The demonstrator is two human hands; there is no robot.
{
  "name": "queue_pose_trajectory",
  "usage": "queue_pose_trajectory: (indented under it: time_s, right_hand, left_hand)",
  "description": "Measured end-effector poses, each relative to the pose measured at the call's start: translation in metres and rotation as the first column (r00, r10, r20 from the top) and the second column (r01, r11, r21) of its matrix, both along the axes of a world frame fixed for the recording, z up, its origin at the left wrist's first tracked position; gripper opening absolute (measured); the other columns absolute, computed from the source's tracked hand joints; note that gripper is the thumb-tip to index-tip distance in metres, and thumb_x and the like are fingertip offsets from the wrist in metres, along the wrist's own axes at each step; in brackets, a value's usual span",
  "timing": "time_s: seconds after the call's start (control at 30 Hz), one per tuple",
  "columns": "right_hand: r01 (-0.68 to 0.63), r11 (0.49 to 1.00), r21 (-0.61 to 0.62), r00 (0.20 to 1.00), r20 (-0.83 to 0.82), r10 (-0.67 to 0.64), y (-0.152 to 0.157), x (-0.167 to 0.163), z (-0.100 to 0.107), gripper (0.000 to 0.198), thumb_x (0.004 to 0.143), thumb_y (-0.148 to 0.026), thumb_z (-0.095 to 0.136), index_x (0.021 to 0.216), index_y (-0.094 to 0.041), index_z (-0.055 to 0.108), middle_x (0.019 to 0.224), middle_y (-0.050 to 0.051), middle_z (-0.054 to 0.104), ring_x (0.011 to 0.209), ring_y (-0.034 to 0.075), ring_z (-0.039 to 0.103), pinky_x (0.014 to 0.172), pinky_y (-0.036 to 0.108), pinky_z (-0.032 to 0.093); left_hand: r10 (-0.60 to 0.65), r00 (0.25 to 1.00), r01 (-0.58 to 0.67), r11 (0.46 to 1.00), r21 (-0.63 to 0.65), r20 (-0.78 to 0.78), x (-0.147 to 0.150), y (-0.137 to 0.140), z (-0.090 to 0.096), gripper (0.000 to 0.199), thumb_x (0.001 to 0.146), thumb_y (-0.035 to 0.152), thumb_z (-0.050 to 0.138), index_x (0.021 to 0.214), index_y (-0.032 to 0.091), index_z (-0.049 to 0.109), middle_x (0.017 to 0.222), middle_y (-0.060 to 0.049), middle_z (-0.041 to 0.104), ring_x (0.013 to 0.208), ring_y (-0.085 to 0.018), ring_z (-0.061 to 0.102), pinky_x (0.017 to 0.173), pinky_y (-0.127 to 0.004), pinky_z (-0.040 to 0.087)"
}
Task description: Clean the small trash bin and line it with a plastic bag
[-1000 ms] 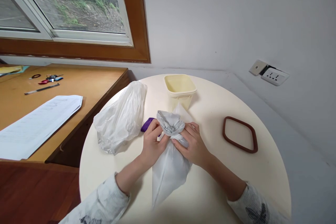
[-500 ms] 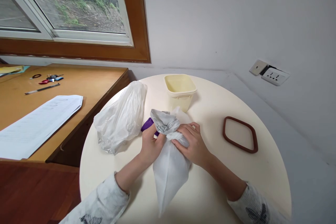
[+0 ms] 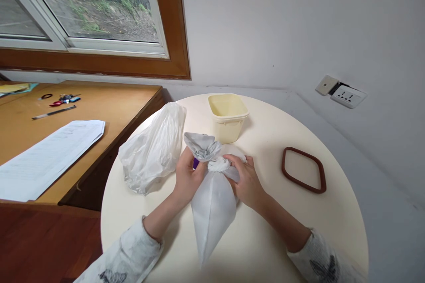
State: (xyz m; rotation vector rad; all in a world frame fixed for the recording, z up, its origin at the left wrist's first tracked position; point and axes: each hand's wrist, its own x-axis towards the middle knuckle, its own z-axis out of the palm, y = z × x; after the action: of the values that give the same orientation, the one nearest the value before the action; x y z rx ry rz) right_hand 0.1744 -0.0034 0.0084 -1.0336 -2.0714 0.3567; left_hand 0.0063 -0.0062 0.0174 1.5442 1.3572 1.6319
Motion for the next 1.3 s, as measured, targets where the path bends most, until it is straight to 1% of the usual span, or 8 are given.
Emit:
queue_pose_trajectory:
  time_s: [0.1,0.27,0.5,0.67,0.83,1.03,1.17,1.3]
  right_hand:
    - [0.027,0.999,0.026,0.999,-0.039,-0.026,0.0,0.0,-0.002,0.036,0.077,-0.017,0.054,0.113,-0.022,0.046,0.093,0.003,0.066,0.08,0.018,0.061,0.084,0.038,0.033]
    - [0.051,0.994,0.099,0.984,-0.176,-0.033,-0.002,0.001,-0.002,0.039,0.077,-0.015,0.049,0.115,-0.022,0.045,0.103,0.008,0.06,0.098,0.022,0.054,0.085,0.04,0.04]
    - [-0.042,0.991,0.126,0.967,-0.244,0.072,-0.011,-0.002,0.004,0.032,0.083,-0.018,0.042,0.115,-0.021,0.047,0.108,0.01,0.06,0.103,0.022,0.054,0.086,0.041,0.043]
    - [-0.075,0.995,0.066,0.974,-0.211,0.087,-0.015,-0.01,0.008,0.018,0.085,-0.022,0.045,0.101,-0.022,0.053,0.093,0.005,0.066,0.084,0.018,0.06,0.08,0.037,0.042]
    - [-0.112,0.994,0.01,0.974,-0.198,0.112,-0.016,-0.015,0.01,0.014,0.087,-0.024,0.043,0.093,-0.021,0.056,0.085,0.002,0.066,0.079,0.016,0.059,0.08,0.035,0.037]
    - [-0.14,0.982,-0.123,0.977,-0.181,0.116,-0.02,-0.015,0.012,0.025,0.089,-0.035,0.036,0.093,-0.021,0.057,0.085,0.003,0.064,0.084,0.018,0.057,0.083,0.036,0.033]
    - [-0.129,0.976,-0.173,0.978,-0.182,0.097,-0.02,-0.016,0.017,0.02,0.088,-0.027,0.037,0.085,-0.021,0.056,0.082,0.002,0.063,0.081,0.016,0.056,0.081,0.034,0.033]
    - [-0.079,0.985,-0.157,0.992,-0.108,0.062,-0.019,-0.018,0.018,0.007,0.081,-0.023,0.047,0.078,-0.02,0.053,0.073,-0.001,0.059,0.074,0.015,0.054,0.076,0.032,0.034]
  left_hand:
    - [-0.022,0.999,0.02,0.998,0.066,0.027,-0.002,0.004,0.002,0.005,0.075,0.02,0.061,0.077,0.017,0.058,0.077,-0.001,0.057,0.072,-0.012,0.053,0.065,-0.022,0.043]
    - [-0.084,0.995,0.082,0.996,0.031,0.052,0.0,0.002,0.005,0.005,0.076,0.02,0.06,0.077,0.016,0.057,0.075,-0.001,0.059,0.07,-0.012,0.054,0.063,-0.022,0.044]
    - [-0.048,0.99,0.051,0.998,0.025,-0.13,0.004,-0.003,0.0,0.011,0.078,0.018,0.053,0.067,0.016,0.052,0.063,0.001,0.055,0.06,-0.011,0.05,0.056,-0.021,0.042]
    - [-0.036,0.97,0.06,0.994,0.094,-0.241,0.005,-0.007,-0.004,0.008,0.078,0.017,0.053,0.07,0.017,0.052,0.065,0.001,0.054,0.06,-0.011,0.048,0.056,-0.022,0.041]
    - [0.074,0.949,-0.008,0.977,0.211,-0.307,0.008,-0.011,0.003,0.007,0.077,0.016,0.057,0.071,0.018,0.054,0.078,-0.002,0.055,0.073,-0.014,0.05,0.063,-0.024,0.041]
    - [-0.058,0.964,0.103,0.981,0.164,-0.258,0.011,-0.013,0.003,0.015,0.078,0.015,0.055,0.063,0.017,0.051,0.059,0.003,0.048,0.054,-0.008,0.041,0.05,-0.02,0.035]
    - [0.002,0.958,0.043,0.988,0.151,-0.286,0.012,-0.012,0.002,0.018,0.076,0.016,0.054,0.059,0.017,0.048,0.053,0.004,0.046,0.05,-0.007,0.04,0.047,-0.019,0.034]
    - [0.027,0.965,0.01,0.99,0.138,-0.261,0.01,-0.012,0.001,0.016,0.075,0.014,0.052,0.059,0.017,0.05,0.052,0.004,0.053,0.049,-0.008,0.048,0.048,-0.019,0.038]
